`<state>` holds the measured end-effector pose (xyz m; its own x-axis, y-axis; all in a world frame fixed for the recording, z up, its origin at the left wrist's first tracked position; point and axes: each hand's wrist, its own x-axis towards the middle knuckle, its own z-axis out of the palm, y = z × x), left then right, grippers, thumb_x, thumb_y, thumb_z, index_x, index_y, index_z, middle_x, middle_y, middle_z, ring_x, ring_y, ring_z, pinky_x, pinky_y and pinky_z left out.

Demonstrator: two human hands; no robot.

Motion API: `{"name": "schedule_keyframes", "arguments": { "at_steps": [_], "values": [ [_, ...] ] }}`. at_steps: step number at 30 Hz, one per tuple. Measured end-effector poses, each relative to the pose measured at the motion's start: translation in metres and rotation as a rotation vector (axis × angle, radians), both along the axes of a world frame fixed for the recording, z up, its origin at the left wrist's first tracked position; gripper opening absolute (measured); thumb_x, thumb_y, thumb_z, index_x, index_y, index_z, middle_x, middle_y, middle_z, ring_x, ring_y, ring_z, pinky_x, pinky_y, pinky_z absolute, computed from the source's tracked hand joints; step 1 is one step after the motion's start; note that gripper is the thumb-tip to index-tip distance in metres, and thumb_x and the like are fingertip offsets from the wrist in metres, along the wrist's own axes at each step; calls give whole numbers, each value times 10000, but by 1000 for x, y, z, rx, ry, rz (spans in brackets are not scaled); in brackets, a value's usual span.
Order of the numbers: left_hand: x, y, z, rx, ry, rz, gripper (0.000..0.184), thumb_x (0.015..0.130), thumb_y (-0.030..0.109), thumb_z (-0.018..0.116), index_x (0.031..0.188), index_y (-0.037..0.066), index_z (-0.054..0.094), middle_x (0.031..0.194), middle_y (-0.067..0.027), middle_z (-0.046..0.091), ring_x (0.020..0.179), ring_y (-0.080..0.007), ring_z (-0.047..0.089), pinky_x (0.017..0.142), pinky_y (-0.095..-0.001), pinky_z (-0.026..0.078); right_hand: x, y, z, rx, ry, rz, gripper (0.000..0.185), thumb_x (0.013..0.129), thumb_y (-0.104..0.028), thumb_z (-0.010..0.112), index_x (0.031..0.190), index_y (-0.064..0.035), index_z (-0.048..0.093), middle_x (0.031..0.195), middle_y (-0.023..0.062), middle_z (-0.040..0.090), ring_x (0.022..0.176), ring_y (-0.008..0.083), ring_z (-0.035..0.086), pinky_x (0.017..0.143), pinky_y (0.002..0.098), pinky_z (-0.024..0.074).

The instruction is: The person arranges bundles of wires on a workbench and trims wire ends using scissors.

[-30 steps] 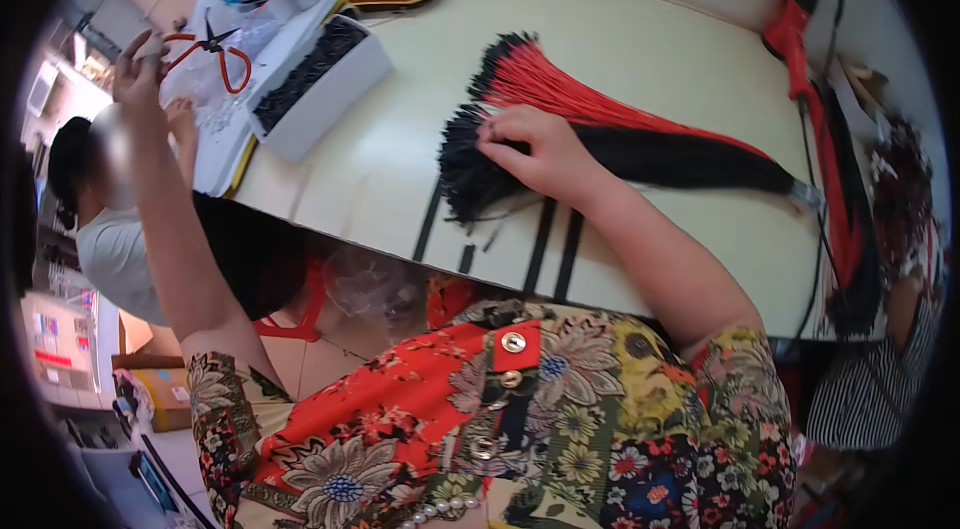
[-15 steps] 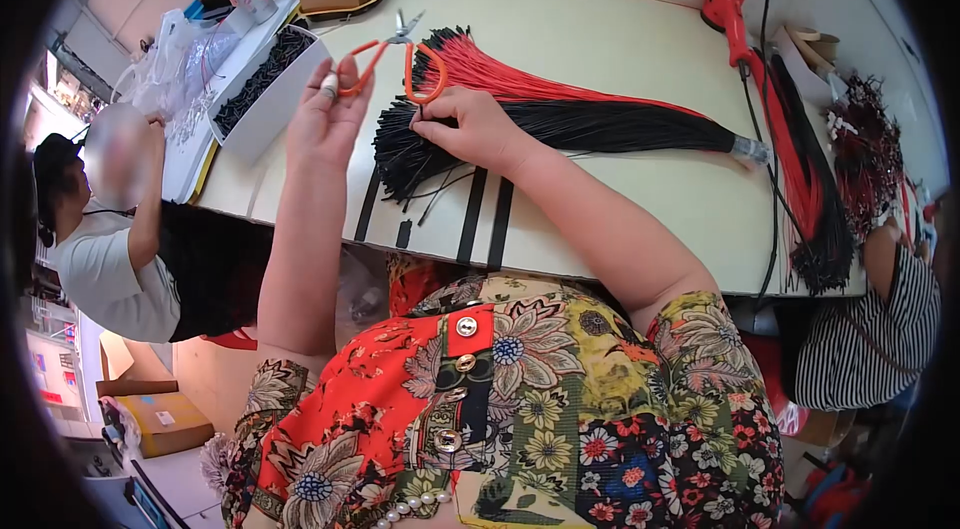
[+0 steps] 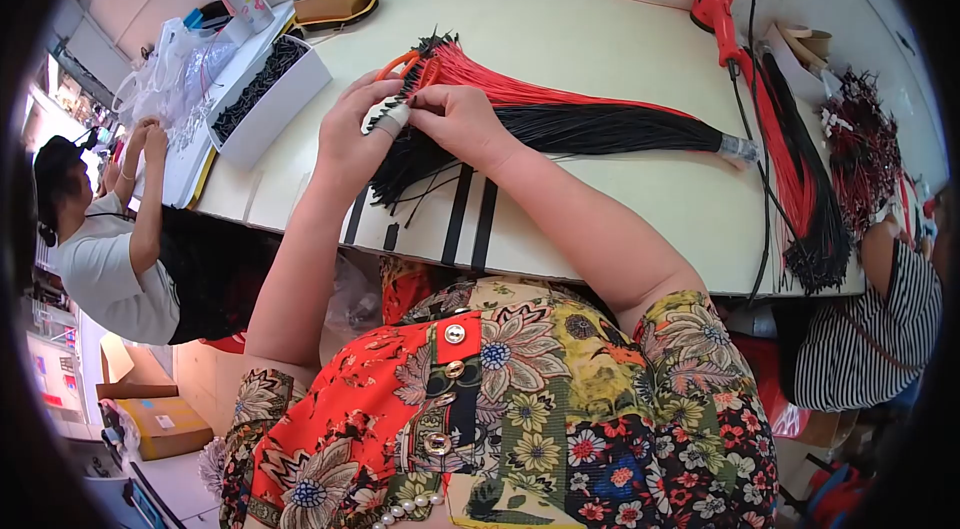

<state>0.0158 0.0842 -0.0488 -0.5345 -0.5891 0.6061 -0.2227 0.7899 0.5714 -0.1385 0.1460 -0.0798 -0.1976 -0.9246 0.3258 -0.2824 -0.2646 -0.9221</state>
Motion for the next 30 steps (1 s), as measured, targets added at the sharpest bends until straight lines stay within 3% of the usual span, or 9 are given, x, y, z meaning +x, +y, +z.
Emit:
{"name": "schedule_keyframes", "arguments": {
  "at_steps": [7,10,13,16,18,20,23,26,30],
  "values": [
    [-1,3,-6,-9,-174,5,259,783,75,670,1030,2,649,1136,-163,611,1058,-295,592,910,-342,460,-6,-2,4,66,36,4,181,848,-153,658,950,-5,677,825,18,662,762,60,573,710,224,458],
    [-3,1,-5,43,-202,60,214,779,89,676,973,-1,661,1091,-158,627,1025,-301,598,887,-354,468,3,4,13,-87,186,-76,191,825,-197,649,893,-22,682,761,96,655,693,172,618,661,289,474],
    [-6,2,-6,43,-216,72,166,781,88,674,921,-1,665,1045,-154,637,984,-312,601,862,-366,477,3,2,9,-206,297,-106,191,833,-204,644,905,-30,680,760,101,656,684,196,617,649,297,476],
    [-1,-2,-5,119,-185,78,156,780,80,681,905,-11,666,1026,-136,651,938,-264,620,840,-334,478,4,7,16,-205,247,-96,187,836,-200,642,895,-25,672,739,92,645,671,183,611,635,298,475],
    [3,-11,-15,244,-115,66,141,788,74,684,888,-23,667,1009,-110,667,900,-192,627,821,-295,469,-6,1,11,-47,130,-130,167,867,-163,627,908,-4,658,788,54,654,732,125,603,687,265,483],
    [6,-9,-16,311,-83,50,141,783,70,690,884,-24,662,981,-116,669,872,-204,635,801,-289,478,-18,-7,-1,43,67,-162,164,880,-129,619,961,13,616,881,54,659,829,119,609,765,257,489],
    [6,-7,-15,354,-54,30,115,790,60,686,860,-27,658,940,-89,671,837,-150,606,775,-262,462,-23,-24,-19,-40,28,-224,345,844,-126,656,1131,13,526,986,88,637,908,145,609,827,270,481],
    [3,-4,-12,381,-58,17,100,795,57,684,835,-29,654,919,-71,671,817,-114,584,760,-248,451,-19,-39,-22,-52,87,-303,629,767,-150,704,1276,39,387,953,133,642,881,209,638,827,309,498],
    [1,-1,-5,443,-100,10,102,793,63,691,820,-26,649,942,-66,667,807,-106,574,753,-245,450,-6,-42,-1,23,-202,-132,634,785,-123,685,1299,20,341,985,129,630,904,183,629,831,307,497]
  ]
}}
